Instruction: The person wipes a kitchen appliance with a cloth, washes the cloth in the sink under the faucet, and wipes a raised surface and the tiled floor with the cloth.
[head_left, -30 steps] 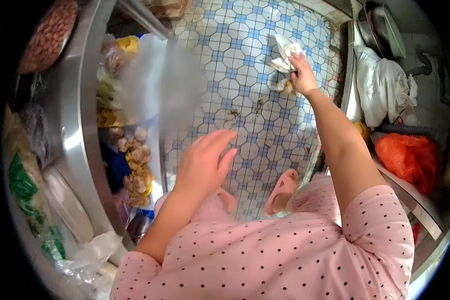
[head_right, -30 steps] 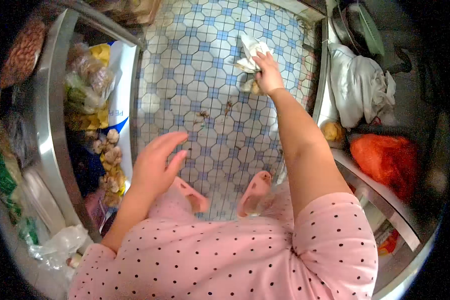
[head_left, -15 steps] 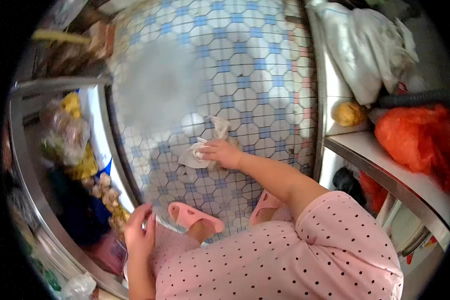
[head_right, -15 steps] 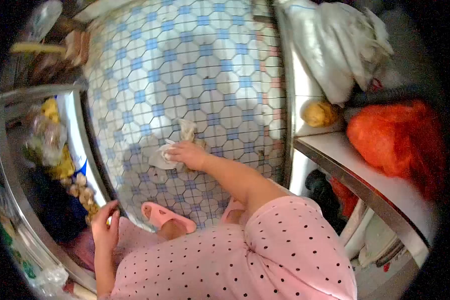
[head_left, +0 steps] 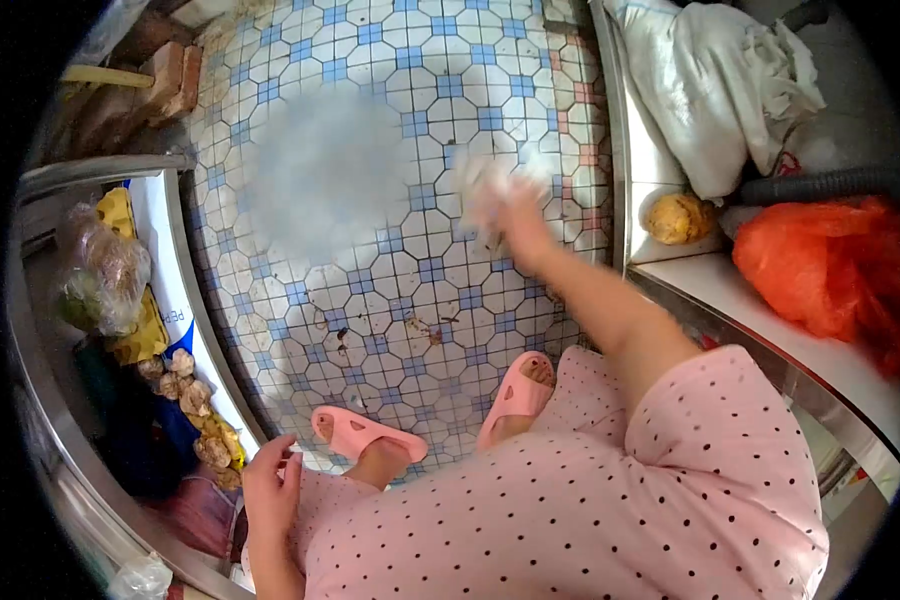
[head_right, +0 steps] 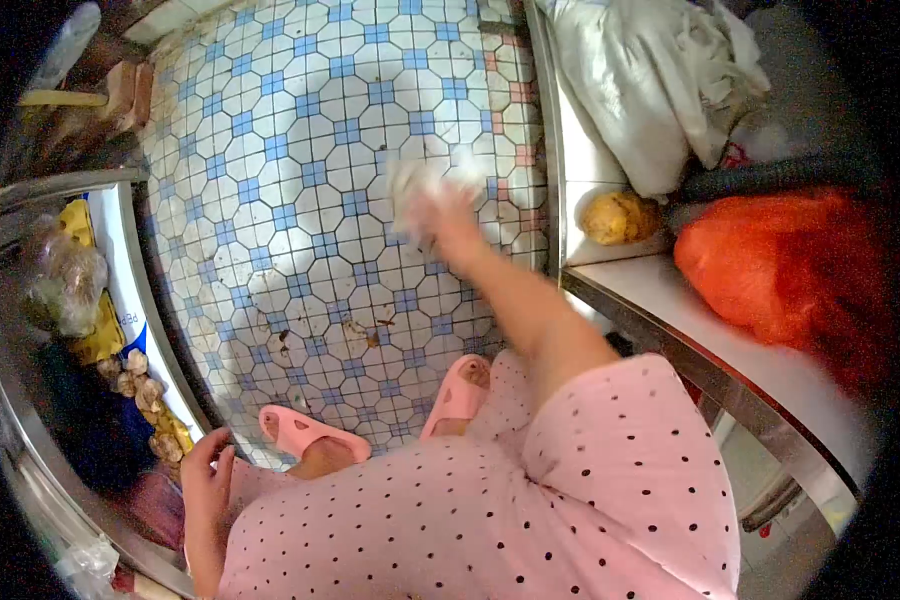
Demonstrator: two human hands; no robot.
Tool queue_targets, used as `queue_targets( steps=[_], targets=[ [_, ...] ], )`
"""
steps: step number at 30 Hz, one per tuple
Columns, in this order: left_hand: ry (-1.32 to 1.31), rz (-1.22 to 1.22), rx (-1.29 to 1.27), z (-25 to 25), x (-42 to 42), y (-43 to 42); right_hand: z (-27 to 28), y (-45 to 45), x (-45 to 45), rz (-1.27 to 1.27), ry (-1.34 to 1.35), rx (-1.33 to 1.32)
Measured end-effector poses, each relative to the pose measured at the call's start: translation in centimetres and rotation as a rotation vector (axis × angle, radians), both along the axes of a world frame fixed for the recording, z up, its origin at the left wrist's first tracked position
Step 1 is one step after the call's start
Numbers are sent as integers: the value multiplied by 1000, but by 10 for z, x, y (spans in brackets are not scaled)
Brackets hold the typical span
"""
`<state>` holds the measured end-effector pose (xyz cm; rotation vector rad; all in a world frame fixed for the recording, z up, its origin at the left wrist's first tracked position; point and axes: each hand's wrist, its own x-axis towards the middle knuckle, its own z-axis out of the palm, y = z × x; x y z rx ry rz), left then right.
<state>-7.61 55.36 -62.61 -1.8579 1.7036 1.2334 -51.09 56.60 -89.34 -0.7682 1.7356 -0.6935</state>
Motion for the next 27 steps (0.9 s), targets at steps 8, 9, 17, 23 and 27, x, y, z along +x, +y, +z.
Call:
queue_targets(
  steps=[8,9,17,23,27],
  targets=[
    [304,-180,-231,10,-23,-17,18,21,-1,-58,-196,-224],
    [320,-177,-232,6,-21,-16,-1,23,-34,-20,260,-230],
    [145,-127,-116,-10,-3,-9,-47,72,-51,109,1057,278],
    [213,-234,-168,10,-13,-16,-1,81,71,526,649,-7],
    [340,-202,-201,18,-13,-17,-12,77,27,373,679,-98]
  ],
)
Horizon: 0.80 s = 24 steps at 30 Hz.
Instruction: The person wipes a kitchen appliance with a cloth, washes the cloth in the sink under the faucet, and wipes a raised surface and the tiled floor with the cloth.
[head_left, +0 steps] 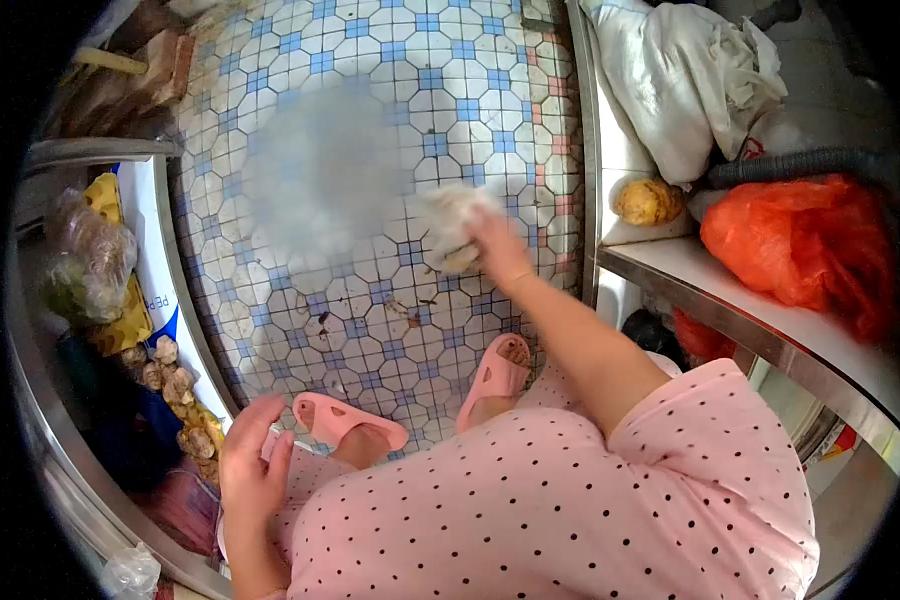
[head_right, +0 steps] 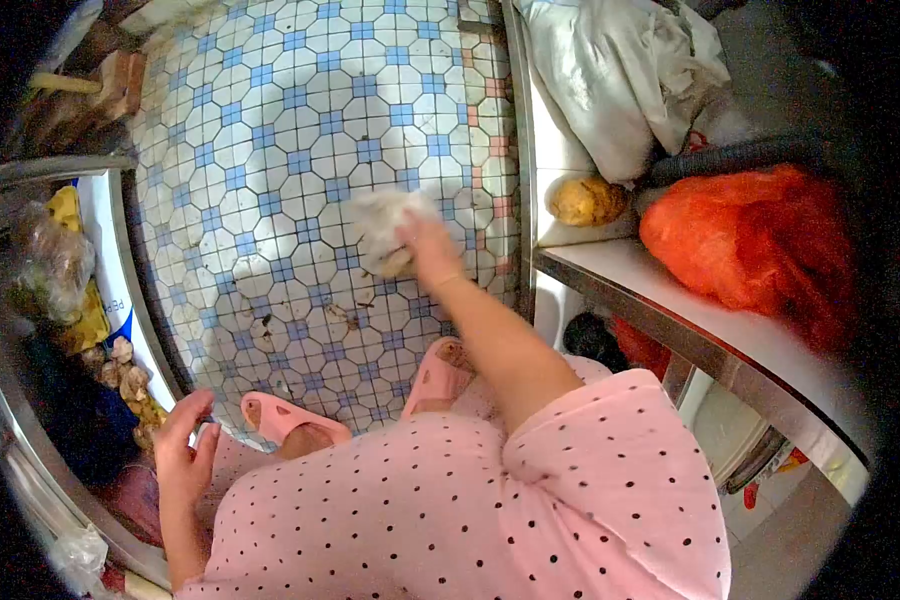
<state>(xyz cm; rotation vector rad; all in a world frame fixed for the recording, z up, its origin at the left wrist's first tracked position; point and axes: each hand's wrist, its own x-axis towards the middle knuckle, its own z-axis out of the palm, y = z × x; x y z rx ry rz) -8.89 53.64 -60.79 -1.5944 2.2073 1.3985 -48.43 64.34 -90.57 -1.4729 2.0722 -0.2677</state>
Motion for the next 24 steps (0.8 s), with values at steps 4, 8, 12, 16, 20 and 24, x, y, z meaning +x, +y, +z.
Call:
queue_targets(
  steps=[4,8,12,16,20,24],
  targets=[
    [-25,-23,14,4,6,2,8,11,-75,-482,222,201],
    [-38,-46,49,4,11,5,-18,57,-28,-890,-6,363],
    [-26,-57,72,4,13,9,-3,33,71,-512,-271,323],
    [17,-36,54,7,11,7,-4,-17,121,-114,-414,133],
    [7,-17,56,6,18,5,28,-53,70,-151,-141,-236],
    [-36,35,84,4,35,11,36,-55,-47,-512,335,-270]
  ],
)
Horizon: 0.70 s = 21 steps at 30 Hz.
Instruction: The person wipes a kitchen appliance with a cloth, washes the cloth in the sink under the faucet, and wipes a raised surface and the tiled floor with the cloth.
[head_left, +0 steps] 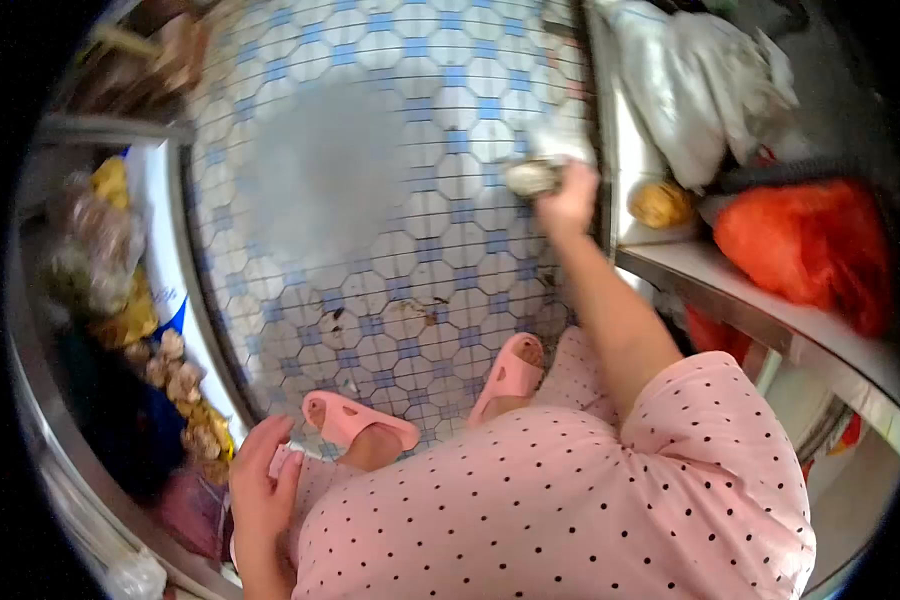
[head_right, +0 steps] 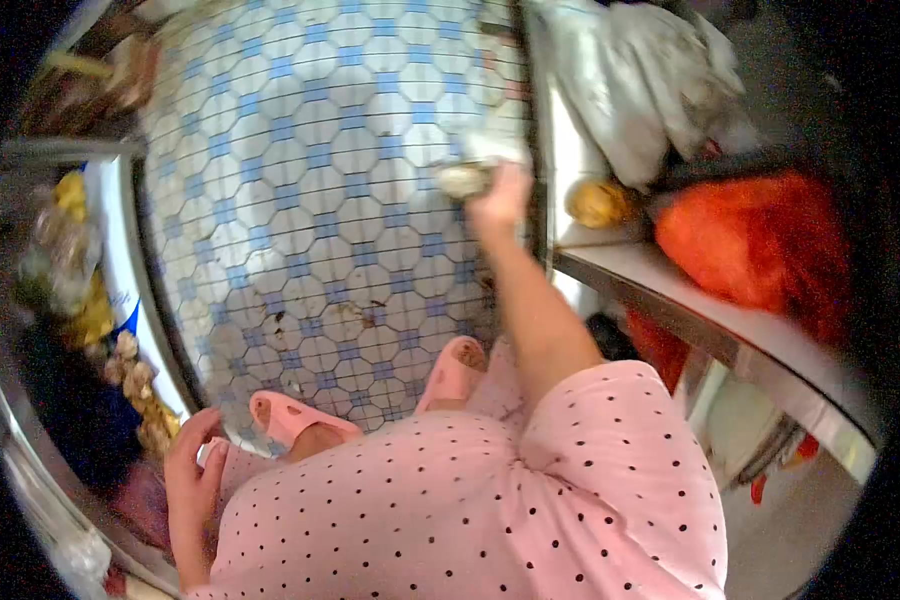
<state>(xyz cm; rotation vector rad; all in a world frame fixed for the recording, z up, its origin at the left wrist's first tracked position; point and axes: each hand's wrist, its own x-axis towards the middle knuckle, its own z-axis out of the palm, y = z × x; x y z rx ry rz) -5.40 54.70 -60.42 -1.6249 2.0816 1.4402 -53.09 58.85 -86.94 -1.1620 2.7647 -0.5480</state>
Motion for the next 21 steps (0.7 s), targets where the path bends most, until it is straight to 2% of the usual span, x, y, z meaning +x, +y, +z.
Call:
queue_targets(
  steps=[1,2,3,5,7,9,12,14,15,17,19,21],
  targets=[
    [1,13,-10,1,2,0,-7,0,-22,-98,-29,36],
    [6,21,-19,2,0,0,-22,0,-38,-189,-166,94],
    [15,27,-30,1,1,0,-48,-1,-41,-129,-215,163],
    [-20,20,-41,0,5,3,-60,-19,20,147,-103,167],
    [-13,-8,-51,2,2,2,-59,-31,88,521,-282,106],
    [-4,-41,-60,5,0,3,-49,-19,159,804,-256,171],
    [68,-43,-122,17,3,3,-34,-20,184,809,-550,148],
    [100,-18,-144,22,13,7,-32,-56,157,852,-466,-89],
    [103,37,-129,24,19,12,-34,-81,137,810,-460,-121],
    [122,139,-95,24,28,22,-41,-139,96,729,-154,-269],
    [46,187,-99,24,40,38,-61,-185,76,575,-93,-124],
    [-12,253,-81,23,46,54,-64,-223,98,571,-85,-31]
  ],
)
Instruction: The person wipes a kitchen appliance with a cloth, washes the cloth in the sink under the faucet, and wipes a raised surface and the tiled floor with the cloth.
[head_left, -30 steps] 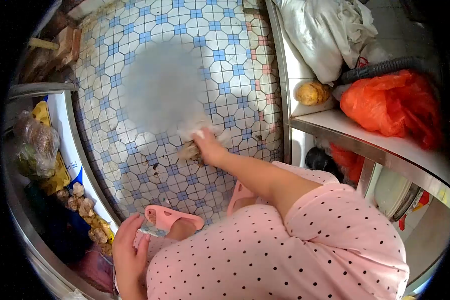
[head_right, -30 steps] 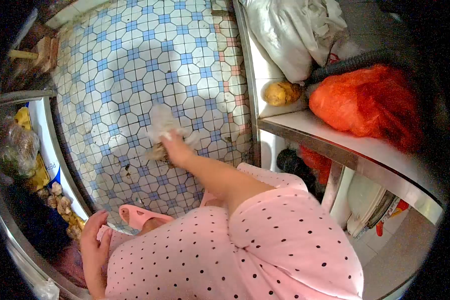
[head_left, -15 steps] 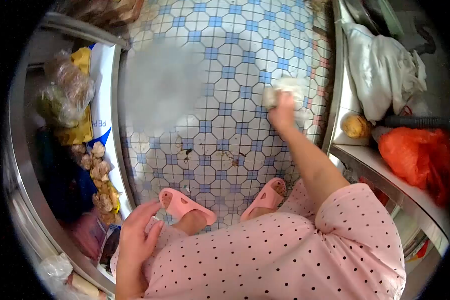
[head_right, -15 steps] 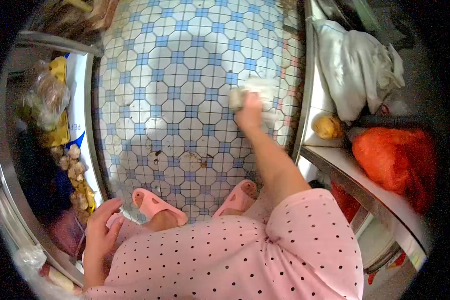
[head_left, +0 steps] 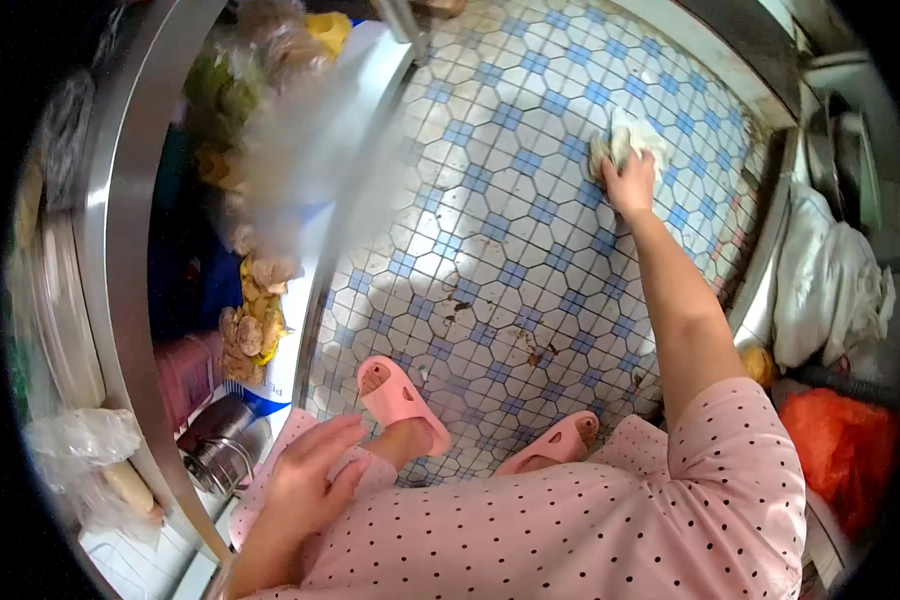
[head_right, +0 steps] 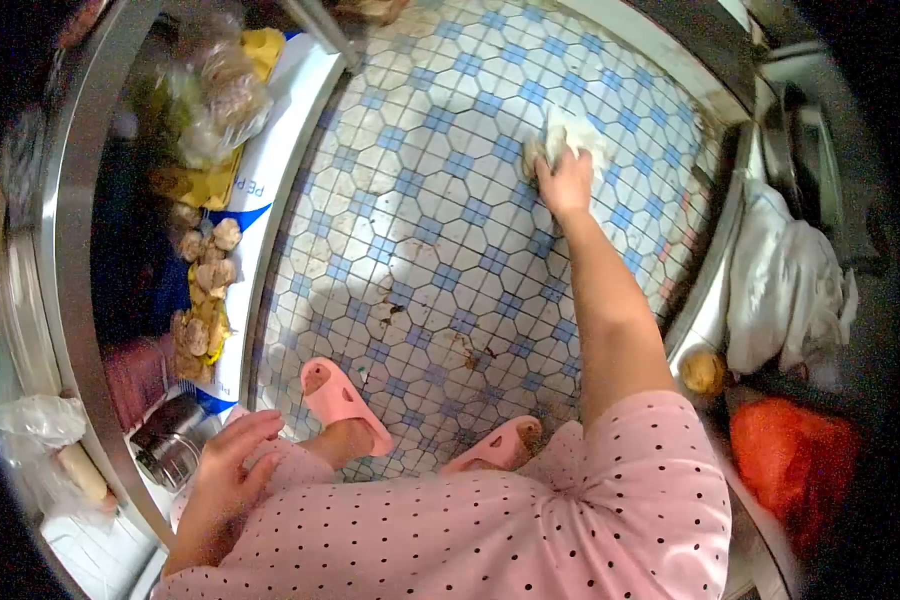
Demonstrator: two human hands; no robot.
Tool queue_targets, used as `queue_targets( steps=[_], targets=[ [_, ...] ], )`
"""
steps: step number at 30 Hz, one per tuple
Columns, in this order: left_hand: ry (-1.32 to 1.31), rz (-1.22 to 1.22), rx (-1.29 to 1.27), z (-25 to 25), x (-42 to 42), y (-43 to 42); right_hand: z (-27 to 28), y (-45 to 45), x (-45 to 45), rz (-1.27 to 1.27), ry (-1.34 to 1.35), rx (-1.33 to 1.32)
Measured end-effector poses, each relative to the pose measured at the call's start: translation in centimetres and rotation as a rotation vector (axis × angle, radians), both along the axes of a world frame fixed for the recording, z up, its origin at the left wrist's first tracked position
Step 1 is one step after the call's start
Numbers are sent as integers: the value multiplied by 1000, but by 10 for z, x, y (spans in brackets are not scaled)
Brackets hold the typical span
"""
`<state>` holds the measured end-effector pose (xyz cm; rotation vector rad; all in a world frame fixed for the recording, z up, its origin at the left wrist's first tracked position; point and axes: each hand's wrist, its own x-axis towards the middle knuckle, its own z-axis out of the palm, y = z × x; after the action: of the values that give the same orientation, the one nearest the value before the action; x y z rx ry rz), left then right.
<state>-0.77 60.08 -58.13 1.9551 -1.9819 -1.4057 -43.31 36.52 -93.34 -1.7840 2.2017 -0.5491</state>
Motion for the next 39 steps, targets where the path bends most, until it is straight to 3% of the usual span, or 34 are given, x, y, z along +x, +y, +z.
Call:
queue_targets(
  steps=[2,3,5,6,8,9,12,15,17,18,19,20,22,24,26,29,31,34,35,37,38,39],
  targets=[
    [-25,77,44,1,3,12,-12,-32,47,242,-162,-14],
    [-16,97,34,-2,5,20,-6,-37,88,405,-57,-87],
    [-40,120,62,-3,6,29,2,-34,157,625,-165,108],
    [-47,127,77,-2,6,33,37,-19,183,769,-249,292],
    [-67,136,71,-1,7,40,-2,39,221,939,-112,60],
    [-78,139,59,1,9,41,3,67,231,1131,-84,236],
    [-64,161,57,10,6,41,9,162,227,1294,-320,573],
    [-28,117,-52,16,9,44,36,157,203,1446,-537,164],
    [-22,116,-66,18,10,43,82,120,180,1053,-534,4],
    [-19,117,-68,20,9,43,92,95,161,908,-408,128],
    [-15,123,-61,21,8,42,79,66,139,809,-386,70],
    [-12,129,-53,21,8,41,84,30,121,864,-372,99],
    [-24,142,-32,18,6,42,18,-7,78,693,-10,-306],
    [-57,146,-20,13,8,42,-17,-2,80,635,-105,-317],
    [-88,144,-17,12,7,40,30,47,124,672,-296,109],
    [-75,119,-73,10,7,34,6,154,168,1062,-313,304],
    [-46,90,-82,18,4,25,-3,213,172,1161,-452,159],
    [7,123,-65,22,4,22,38,188,169,1092,-753,254],
    [27,148,-56,21,5,23,25,172,166,1034,-777,95],
    [-11,189,-44,18,10,26,26,101,159,987,-785,-15],
    [-29,210,-36,16,11,29,57,71,162,779,-664,-113],
    [-24,213,-32,15,13,31,44,35,159,709,-567,-110]
  ],
)
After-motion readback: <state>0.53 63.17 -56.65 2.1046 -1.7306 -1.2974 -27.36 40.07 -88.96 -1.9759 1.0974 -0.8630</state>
